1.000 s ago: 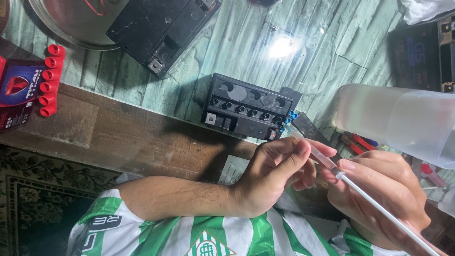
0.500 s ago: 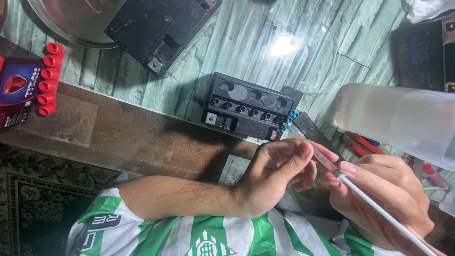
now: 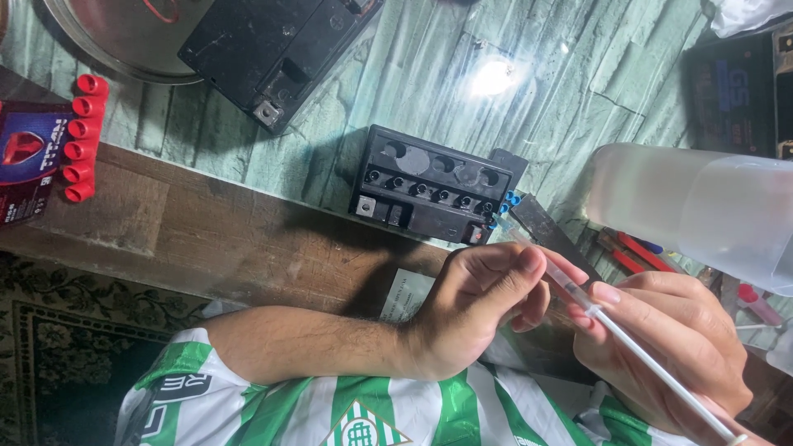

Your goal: Using a syringe to fill motorcycle battery cells with electrolyte and then sealing them with caps.

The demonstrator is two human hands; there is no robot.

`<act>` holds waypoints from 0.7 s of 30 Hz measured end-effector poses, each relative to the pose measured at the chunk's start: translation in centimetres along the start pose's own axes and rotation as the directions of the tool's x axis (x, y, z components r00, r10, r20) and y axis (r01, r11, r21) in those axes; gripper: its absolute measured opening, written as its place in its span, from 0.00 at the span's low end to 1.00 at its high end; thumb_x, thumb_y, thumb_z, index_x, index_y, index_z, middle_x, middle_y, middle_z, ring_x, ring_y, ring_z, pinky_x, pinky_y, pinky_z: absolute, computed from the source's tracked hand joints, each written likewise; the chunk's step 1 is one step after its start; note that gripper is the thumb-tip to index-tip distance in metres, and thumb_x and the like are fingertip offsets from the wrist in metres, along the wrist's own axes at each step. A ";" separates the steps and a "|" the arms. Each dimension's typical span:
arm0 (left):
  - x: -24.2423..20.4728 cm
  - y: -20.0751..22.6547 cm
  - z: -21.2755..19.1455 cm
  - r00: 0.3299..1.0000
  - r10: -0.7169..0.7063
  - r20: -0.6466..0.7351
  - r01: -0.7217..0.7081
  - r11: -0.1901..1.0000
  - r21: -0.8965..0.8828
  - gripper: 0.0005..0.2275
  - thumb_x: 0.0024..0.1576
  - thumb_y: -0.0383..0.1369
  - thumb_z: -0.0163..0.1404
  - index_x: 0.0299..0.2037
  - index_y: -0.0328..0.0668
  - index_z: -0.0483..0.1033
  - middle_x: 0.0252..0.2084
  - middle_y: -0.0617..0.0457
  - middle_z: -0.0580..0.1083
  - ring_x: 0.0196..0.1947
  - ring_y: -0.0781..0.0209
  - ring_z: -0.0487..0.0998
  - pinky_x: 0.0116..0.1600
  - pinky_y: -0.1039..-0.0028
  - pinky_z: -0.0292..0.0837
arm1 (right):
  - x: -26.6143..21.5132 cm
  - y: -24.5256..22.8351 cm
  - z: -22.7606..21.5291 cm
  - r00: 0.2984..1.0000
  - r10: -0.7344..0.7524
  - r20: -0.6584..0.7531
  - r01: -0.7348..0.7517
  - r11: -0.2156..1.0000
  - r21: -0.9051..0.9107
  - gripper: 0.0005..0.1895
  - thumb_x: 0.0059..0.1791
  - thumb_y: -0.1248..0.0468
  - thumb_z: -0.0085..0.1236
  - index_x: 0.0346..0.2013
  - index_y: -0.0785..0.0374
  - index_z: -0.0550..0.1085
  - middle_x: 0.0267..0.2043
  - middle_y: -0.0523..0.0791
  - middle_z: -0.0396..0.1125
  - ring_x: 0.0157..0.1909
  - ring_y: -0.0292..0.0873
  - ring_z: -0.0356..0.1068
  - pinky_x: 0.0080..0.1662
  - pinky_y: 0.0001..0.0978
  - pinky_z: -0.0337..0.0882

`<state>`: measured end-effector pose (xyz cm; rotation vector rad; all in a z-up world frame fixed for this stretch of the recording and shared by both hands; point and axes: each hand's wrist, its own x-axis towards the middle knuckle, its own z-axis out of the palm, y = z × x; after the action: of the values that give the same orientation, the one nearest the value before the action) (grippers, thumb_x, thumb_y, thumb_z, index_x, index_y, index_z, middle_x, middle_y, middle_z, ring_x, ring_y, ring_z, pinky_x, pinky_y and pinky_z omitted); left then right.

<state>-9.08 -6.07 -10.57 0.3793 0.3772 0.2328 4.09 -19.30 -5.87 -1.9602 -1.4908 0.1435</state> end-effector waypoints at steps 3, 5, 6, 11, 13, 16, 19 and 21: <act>0.0 0.1 0.0 1.000 -0.009 -0.005 0.010 1.000 0.012 0.16 0.70 0.44 0.46 0.48 0.40 0.79 0.26 0.58 0.72 0.28 0.75 0.69 0.35 0.85 0.61 | -0.2 0.3 0.1 1.000 -0.022 -0.008 0.022 1.000 -0.012 0.09 0.50 0.72 0.64 0.42 0.74 0.75 0.43 0.51 0.73 0.33 0.46 0.71 0.45 0.40 0.76; 0.0 0.2 0.0 1.000 -0.016 -0.006 0.016 1.000 0.020 0.16 0.70 0.45 0.46 0.48 0.41 0.79 0.26 0.57 0.72 0.27 0.74 0.68 0.35 0.85 0.61 | -0.5 0.7 0.3 0.998 -0.045 -0.033 0.045 0.999 0.015 0.10 0.50 0.71 0.64 0.43 0.73 0.74 0.42 0.51 0.73 0.32 0.46 0.71 0.45 0.38 0.76; 0.0 0.2 0.0 1.000 -0.016 -0.006 0.016 1.000 0.021 0.16 0.70 0.45 0.46 0.48 0.41 0.79 0.26 0.57 0.72 0.27 0.74 0.68 0.35 0.85 0.61 | -0.4 0.6 0.3 0.998 -0.045 -0.033 0.045 0.999 0.015 0.10 0.50 0.71 0.64 0.43 0.73 0.74 0.42 0.51 0.73 0.32 0.46 0.71 0.45 0.38 0.76; -0.1 0.1 0.1 1.000 -0.020 -0.015 0.020 1.000 0.012 0.17 0.69 0.46 0.46 0.48 0.40 0.79 0.26 0.58 0.71 0.28 0.75 0.68 0.36 0.85 0.61 | -0.2 0.7 0.7 0.995 -0.064 -0.072 0.065 0.998 0.008 0.09 0.50 0.70 0.62 0.41 0.75 0.75 0.40 0.51 0.73 0.30 0.46 0.71 0.42 0.39 0.75; 0.0 0.0 0.1 1.000 -0.007 -0.014 0.007 1.000 0.001 0.16 0.69 0.45 0.46 0.47 0.40 0.80 0.28 0.58 0.73 0.28 0.75 0.69 0.35 0.85 0.61 | -0.3 0.8 0.4 0.997 -0.059 -0.049 0.060 0.998 0.011 0.09 0.50 0.70 0.62 0.41 0.75 0.75 0.41 0.51 0.73 0.31 0.46 0.71 0.42 0.39 0.76; 0.0 0.2 0.1 1.000 -0.008 -0.014 0.008 1.000 0.005 0.16 0.69 0.45 0.46 0.47 0.39 0.80 0.27 0.58 0.72 0.28 0.75 0.68 0.35 0.85 0.61 | -0.5 1.4 0.8 0.994 -0.091 -0.067 0.094 0.995 0.029 0.09 0.50 0.70 0.61 0.41 0.75 0.74 0.41 0.51 0.73 0.30 0.46 0.71 0.41 0.39 0.76; -0.1 0.2 0.1 1.000 -0.018 -0.014 0.018 1.000 0.020 0.17 0.69 0.45 0.46 0.48 0.40 0.79 0.25 0.58 0.70 0.27 0.74 0.67 0.36 0.85 0.60 | -1.1 2.2 1.3 0.981 -0.144 -0.130 0.152 0.987 0.056 0.08 0.50 0.72 0.62 0.40 0.75 0.74 0.42 0.52 0.73 0.29 0.48 0.71 0.38 0.40 0.76; -0.1 0.2 0.1 1.000 -0.011 -0.013 0.011 1.000 0.023 0.16 0.70 0.45 0.46 0.48 0.41 0.80 0.25 0.58 0.70 0.27 0.74 0.67 0.36 0.85 0.60 | -0.9 2.6 1.5 0.975 -0.163 -0.153 0.175 0.982 0.067 0.08 0.50 0.73 0.63 0.40 0.75 0.73 0.42 0.53 0.73 0.29 0.49 0.70 0.37 0.41 0.76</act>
<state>-9.18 -5.91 -10.37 0.3983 0.3945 0.2206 5.24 -19.77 -8.80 -1.7332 -1.5226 -0.0159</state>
